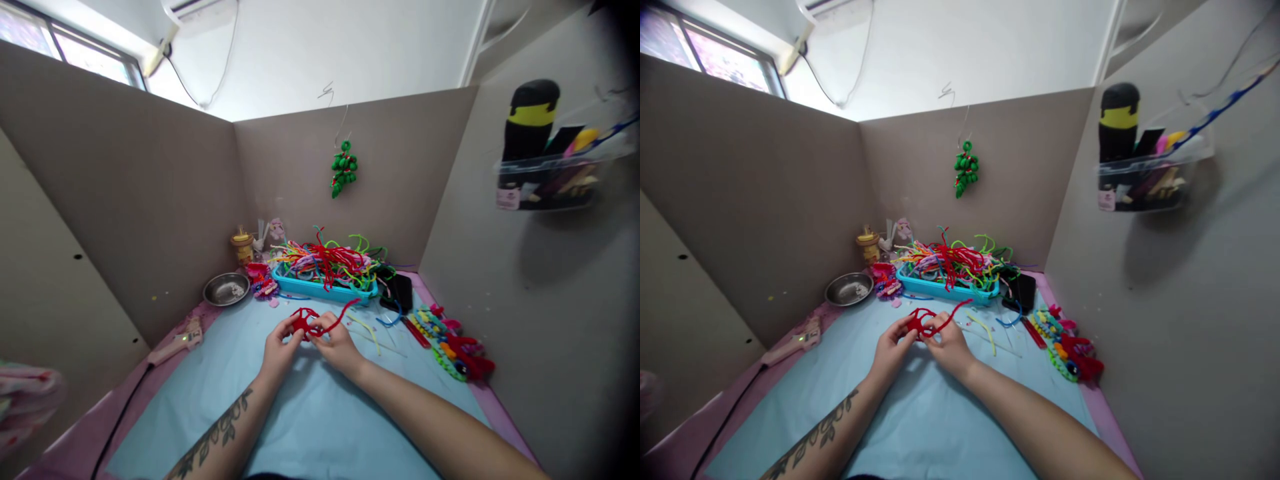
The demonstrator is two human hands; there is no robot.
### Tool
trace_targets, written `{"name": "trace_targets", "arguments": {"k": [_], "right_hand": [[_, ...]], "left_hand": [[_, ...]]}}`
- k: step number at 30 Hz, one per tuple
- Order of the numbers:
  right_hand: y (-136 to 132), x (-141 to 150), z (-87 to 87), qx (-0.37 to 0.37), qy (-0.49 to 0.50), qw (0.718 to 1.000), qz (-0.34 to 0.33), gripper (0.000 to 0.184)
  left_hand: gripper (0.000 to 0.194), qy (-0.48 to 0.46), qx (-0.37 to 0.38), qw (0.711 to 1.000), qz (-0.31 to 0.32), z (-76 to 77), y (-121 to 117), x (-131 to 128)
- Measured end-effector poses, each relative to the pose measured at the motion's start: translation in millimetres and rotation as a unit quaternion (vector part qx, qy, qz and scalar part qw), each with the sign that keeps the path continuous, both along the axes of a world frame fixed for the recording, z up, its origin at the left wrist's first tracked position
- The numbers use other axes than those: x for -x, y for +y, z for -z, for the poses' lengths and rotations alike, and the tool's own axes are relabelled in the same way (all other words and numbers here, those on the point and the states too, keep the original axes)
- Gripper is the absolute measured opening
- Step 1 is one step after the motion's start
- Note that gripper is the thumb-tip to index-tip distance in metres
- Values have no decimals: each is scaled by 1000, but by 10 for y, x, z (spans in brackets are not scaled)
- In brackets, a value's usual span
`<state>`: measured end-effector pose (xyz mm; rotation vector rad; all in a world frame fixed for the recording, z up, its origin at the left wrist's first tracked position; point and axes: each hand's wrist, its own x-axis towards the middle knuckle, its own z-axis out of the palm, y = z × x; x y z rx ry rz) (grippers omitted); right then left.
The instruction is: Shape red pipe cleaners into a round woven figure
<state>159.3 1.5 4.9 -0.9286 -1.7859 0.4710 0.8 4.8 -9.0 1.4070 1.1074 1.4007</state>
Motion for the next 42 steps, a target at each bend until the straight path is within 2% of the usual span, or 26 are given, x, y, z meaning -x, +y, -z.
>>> {"name": "trace_targets", "arguments": {"k": [4,7,14,20,24,30,34,42], "right_hand": [[-4,14,-26,37,10,999,23,10],[16,13,-47,81,31,996,18,16],[80,-1,-25,147,70,987,12,11],[134,-6,37,133,44,990,33,14],[144,-2,39,131,30,990,43,12],[164,-20,34,145,60,986,48,16],[165,-34,29,151,89,983,51,18],[155,-15,38,142,95,984,51,17]], "left_hand": [[39,27,-13,999,11,-12,-25,-6],[37,47,-24,998,15,-22,-38,-12],[33,99,-44,994,15,-46,-48,2],[33,137,-58,989,11,-63,-64,2],[40,108,-41,993,10,-75,-78,-7],[31,91,-76,991,-62,-85,-97,-1],[20,118,-97,983,-106,-112,-112,-3],[21,160,-115,977,-84,-77,-111,-29]]}}
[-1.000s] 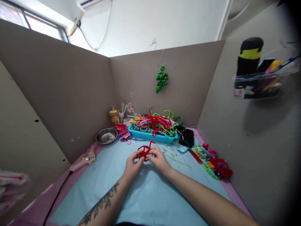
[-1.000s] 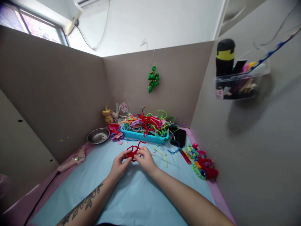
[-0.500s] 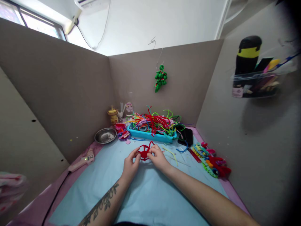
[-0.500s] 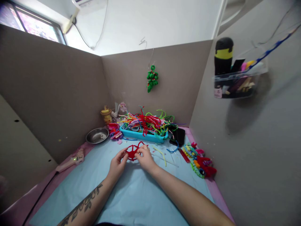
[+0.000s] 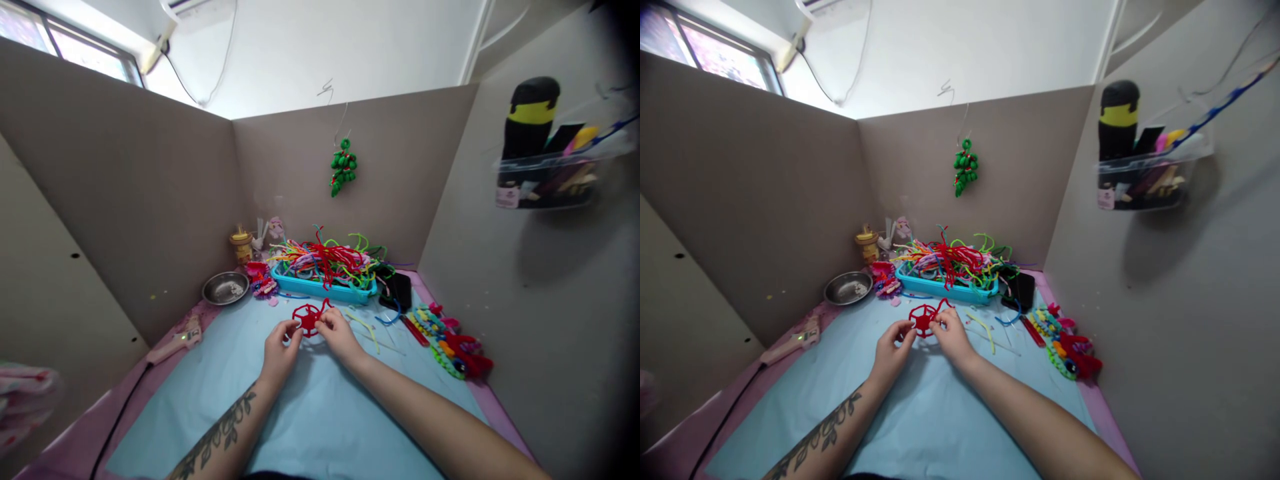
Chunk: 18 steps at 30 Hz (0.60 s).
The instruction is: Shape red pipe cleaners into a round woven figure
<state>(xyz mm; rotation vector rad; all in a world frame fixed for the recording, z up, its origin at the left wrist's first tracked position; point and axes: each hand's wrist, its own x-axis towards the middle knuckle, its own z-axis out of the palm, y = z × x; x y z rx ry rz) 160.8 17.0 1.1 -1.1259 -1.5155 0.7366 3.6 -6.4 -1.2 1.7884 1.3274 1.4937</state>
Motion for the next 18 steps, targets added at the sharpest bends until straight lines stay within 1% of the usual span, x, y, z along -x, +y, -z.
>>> {"name": "trace_targets", "arguments": {"k": [5,8,11,14,15,18], "right_hand": [[-40,30,-21,-16,-6,1000,7,15],[-69,47,-27,-22,-17,1000,-8,14],[-88,54,-35,-23,-25,999,-20,12],[-101,44,-65,-27,-21,999,-17,7],[-103,37,-80,-28,-16,999,-15,4],[-98,15,-124,-22,-3,1000,-17,5]], "left_hand": [[21,7,-5,1000,-4,-2,18,0],[22,2,-7,1000,-5,-2,38,-5],[18,-18,11,1000,-4,-3,52,-3],[21,-22,35,999,-1,-17,50,6],[22,-22,39,999,1,-23,47,8],[22,-15,39,999,15,-38,37,6]]}}
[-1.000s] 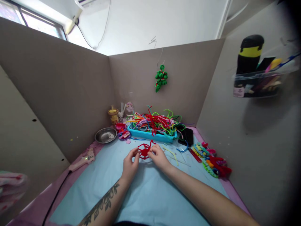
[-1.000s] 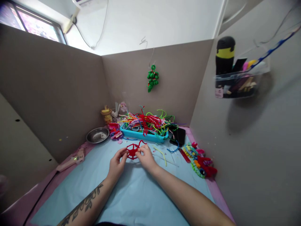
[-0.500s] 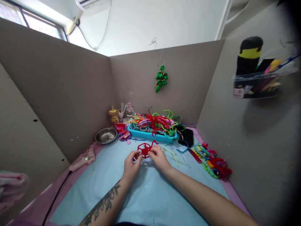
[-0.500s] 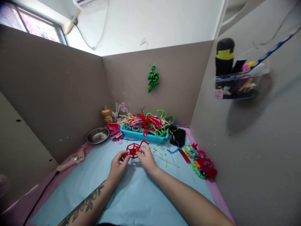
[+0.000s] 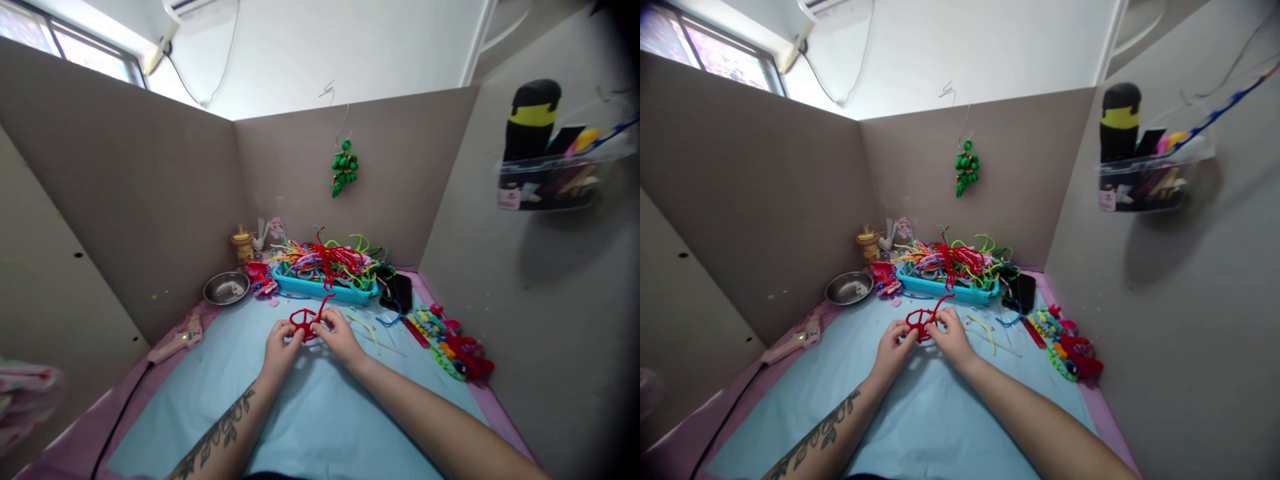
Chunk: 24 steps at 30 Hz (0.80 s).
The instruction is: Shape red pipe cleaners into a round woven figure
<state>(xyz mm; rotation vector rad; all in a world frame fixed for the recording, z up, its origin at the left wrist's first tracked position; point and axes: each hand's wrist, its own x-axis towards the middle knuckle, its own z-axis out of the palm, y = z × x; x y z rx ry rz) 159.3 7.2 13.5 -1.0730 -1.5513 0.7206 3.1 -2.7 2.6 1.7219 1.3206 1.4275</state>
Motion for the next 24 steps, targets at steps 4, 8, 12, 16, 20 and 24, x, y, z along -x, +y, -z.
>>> {"name": "trace_targets", "arguments": {"k": [4,8,12,16,20,24], "right_hand": [[29,-24,-17,15,12,1000,-11,11],[60,-42,8,20,12,999,-30,10],[98,-56,50,48,-2,998,-42,11],[131,-61,81,84,-12,995,-57,15],[125,-51,83,91,4,994,-64,17],[102,-31,88,88,26,994,-57,15]], "left_hand": [[21,14,-14,1000,17,8,-4,-8],[21,24,-13,999,36,25,-6,-8],[22,30,-8,999,44,4,-21,-15],[21,38,-17,998,43,-31,-40,-25],[21,39,-22,998,44,-23,-39,-23],[22,39,-15,998,48,3,-21,-15]]}}
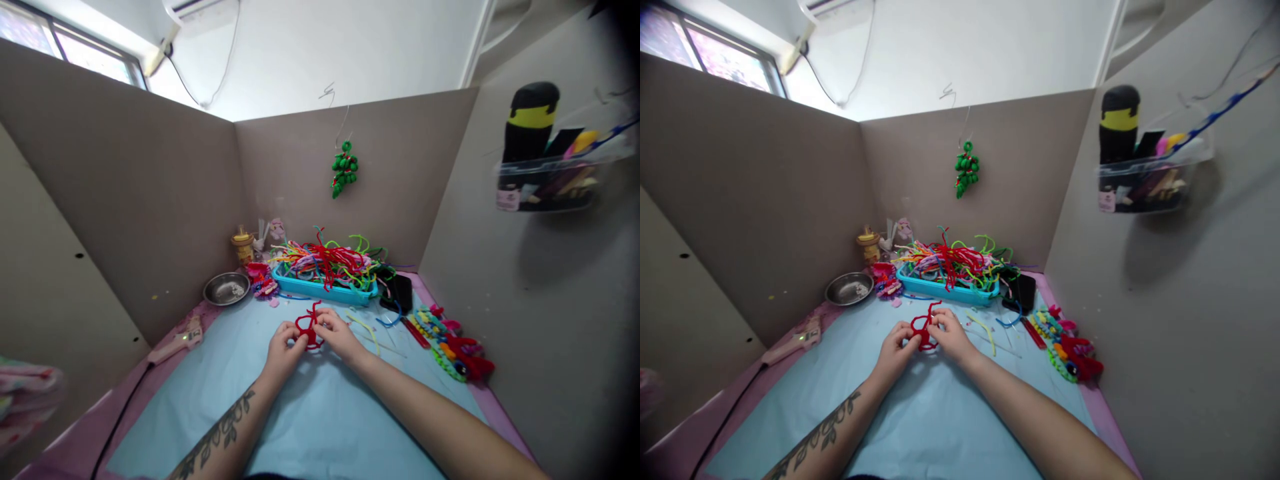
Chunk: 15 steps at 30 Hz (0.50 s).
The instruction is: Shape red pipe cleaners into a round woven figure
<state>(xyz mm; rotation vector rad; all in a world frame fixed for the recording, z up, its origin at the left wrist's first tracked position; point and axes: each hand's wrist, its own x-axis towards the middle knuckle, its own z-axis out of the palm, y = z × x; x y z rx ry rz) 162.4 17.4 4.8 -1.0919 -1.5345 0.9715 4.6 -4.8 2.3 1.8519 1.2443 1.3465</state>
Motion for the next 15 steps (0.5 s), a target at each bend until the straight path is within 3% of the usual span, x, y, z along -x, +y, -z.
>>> {"name": "trace_targets", "arguments": {"k": [13,15], "right_hand": [[28,12,62,6,8,1000,-15,27],[23,11,47,3,25,1000,-6,28]], "left_hand": [[19,0,6,1000,8,27,11,8],[17,1,-5,1000,-13,59,24,39]]}}
